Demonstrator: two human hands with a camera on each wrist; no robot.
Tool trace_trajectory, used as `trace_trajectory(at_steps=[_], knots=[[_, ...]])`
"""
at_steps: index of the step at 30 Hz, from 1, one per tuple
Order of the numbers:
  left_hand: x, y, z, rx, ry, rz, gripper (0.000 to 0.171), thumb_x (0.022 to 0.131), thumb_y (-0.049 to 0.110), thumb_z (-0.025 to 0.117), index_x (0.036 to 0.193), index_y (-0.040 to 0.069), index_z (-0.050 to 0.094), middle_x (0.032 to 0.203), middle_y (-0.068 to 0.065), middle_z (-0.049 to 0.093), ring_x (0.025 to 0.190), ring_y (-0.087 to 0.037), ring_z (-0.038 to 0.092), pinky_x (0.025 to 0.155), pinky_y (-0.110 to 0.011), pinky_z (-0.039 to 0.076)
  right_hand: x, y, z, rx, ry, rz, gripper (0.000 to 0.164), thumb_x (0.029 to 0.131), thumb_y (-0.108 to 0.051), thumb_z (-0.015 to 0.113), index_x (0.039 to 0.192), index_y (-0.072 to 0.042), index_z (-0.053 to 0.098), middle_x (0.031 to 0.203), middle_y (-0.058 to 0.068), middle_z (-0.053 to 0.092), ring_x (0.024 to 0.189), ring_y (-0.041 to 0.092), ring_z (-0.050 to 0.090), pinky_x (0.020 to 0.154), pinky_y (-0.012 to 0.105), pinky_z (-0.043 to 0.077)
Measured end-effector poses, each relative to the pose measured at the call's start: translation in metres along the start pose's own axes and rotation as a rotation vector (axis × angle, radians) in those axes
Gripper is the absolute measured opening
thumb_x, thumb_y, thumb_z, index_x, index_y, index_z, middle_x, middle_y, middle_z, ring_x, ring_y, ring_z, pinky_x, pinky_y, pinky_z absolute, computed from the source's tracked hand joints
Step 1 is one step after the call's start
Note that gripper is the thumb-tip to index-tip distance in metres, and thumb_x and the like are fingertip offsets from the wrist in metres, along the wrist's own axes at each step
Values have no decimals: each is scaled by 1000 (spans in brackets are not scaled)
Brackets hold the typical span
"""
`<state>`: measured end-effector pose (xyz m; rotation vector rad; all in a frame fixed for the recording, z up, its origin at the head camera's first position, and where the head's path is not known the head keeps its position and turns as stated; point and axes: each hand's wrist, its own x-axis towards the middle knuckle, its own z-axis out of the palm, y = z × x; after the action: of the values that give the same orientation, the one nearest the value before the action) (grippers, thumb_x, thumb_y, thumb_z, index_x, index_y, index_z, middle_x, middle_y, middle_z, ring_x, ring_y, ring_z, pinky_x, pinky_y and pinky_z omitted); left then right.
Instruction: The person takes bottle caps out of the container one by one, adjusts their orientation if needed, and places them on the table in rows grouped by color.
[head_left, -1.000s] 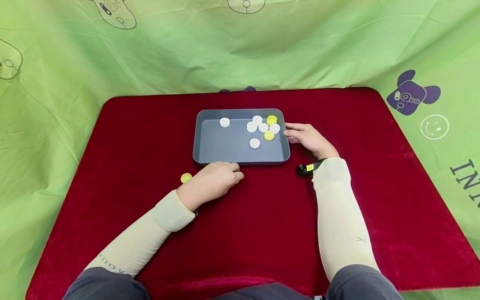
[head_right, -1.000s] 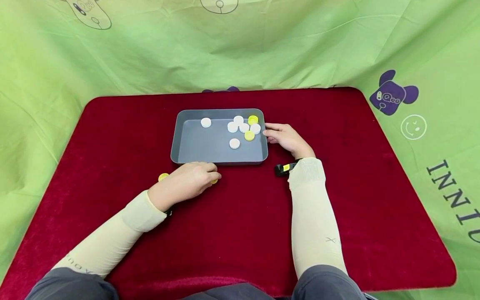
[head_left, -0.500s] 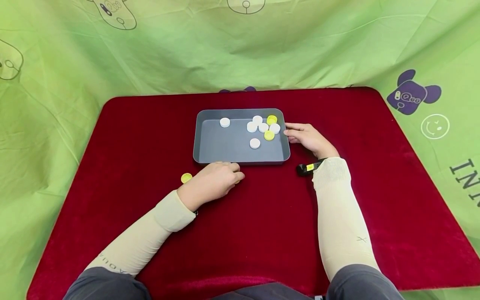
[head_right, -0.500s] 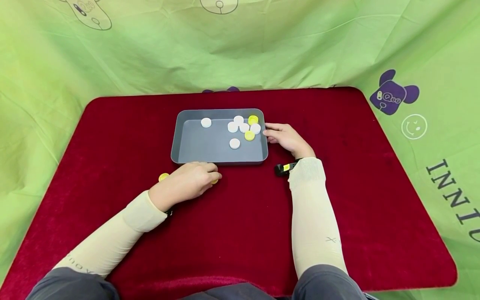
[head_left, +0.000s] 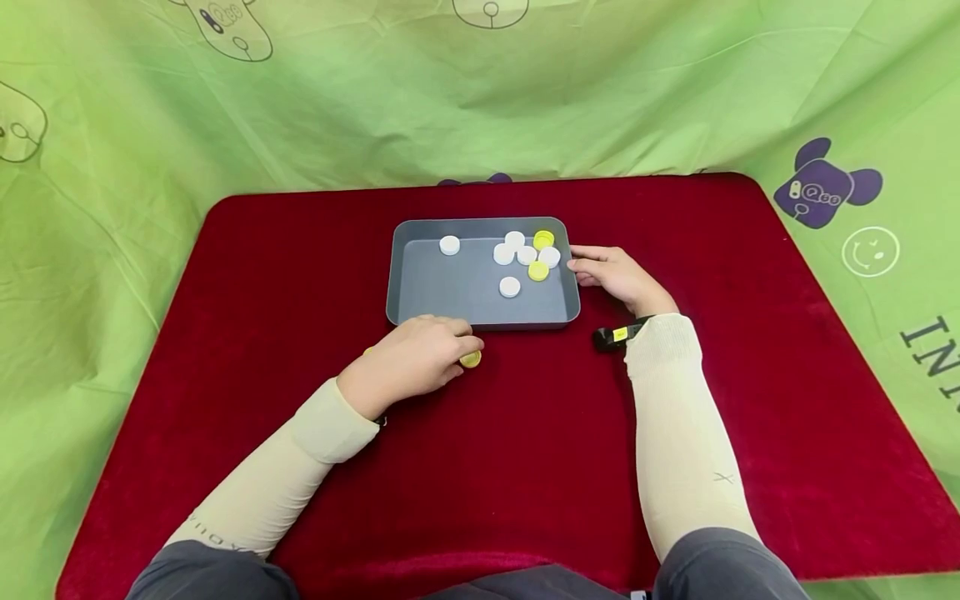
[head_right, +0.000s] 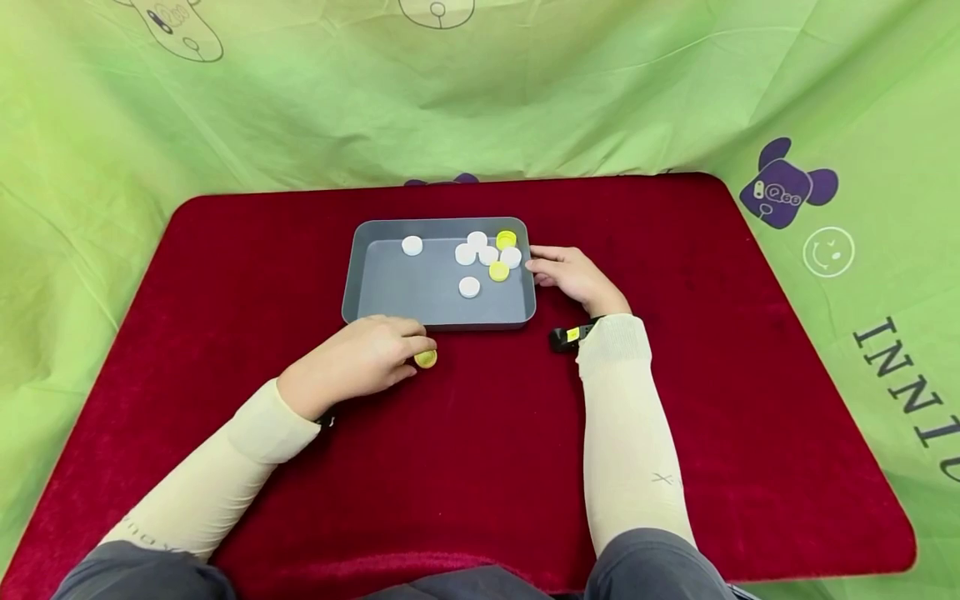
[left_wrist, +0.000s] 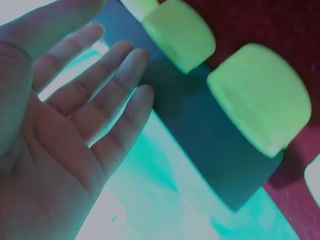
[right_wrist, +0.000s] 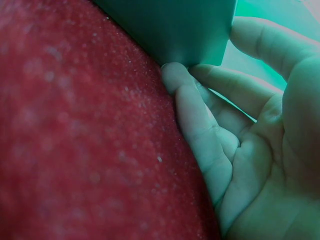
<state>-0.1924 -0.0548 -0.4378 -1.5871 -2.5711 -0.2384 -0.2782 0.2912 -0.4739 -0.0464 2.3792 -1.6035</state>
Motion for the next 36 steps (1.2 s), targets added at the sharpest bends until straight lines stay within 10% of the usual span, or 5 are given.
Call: trace_trajectory(at_steps=[9, 36], knots=[[1, -7, -21, -31, -5, -30, 35, 79, 15, 80, 112, 12, 72, 104, 2, 66, 92, -18, 63, 83, -35, 50, -2, 0, -3, 11, -1, -7, 51, 96, -23, 62, 142, -6, 50, 121, 13, 64, 91, 15, 67, 86, 28, 51], [21, -15, -39, 57, -3, 5, 10, 87, 14, 71, 95, 9, 69, 89, 0, 63, 78, -19, 60, 73, -37, 49, -2, -1, 0, 12, 3, -12, 51, 96, -20, 62, 142, -3, 49, 122, 16, 63, 91, 13, 67, 83, 27, 52]])
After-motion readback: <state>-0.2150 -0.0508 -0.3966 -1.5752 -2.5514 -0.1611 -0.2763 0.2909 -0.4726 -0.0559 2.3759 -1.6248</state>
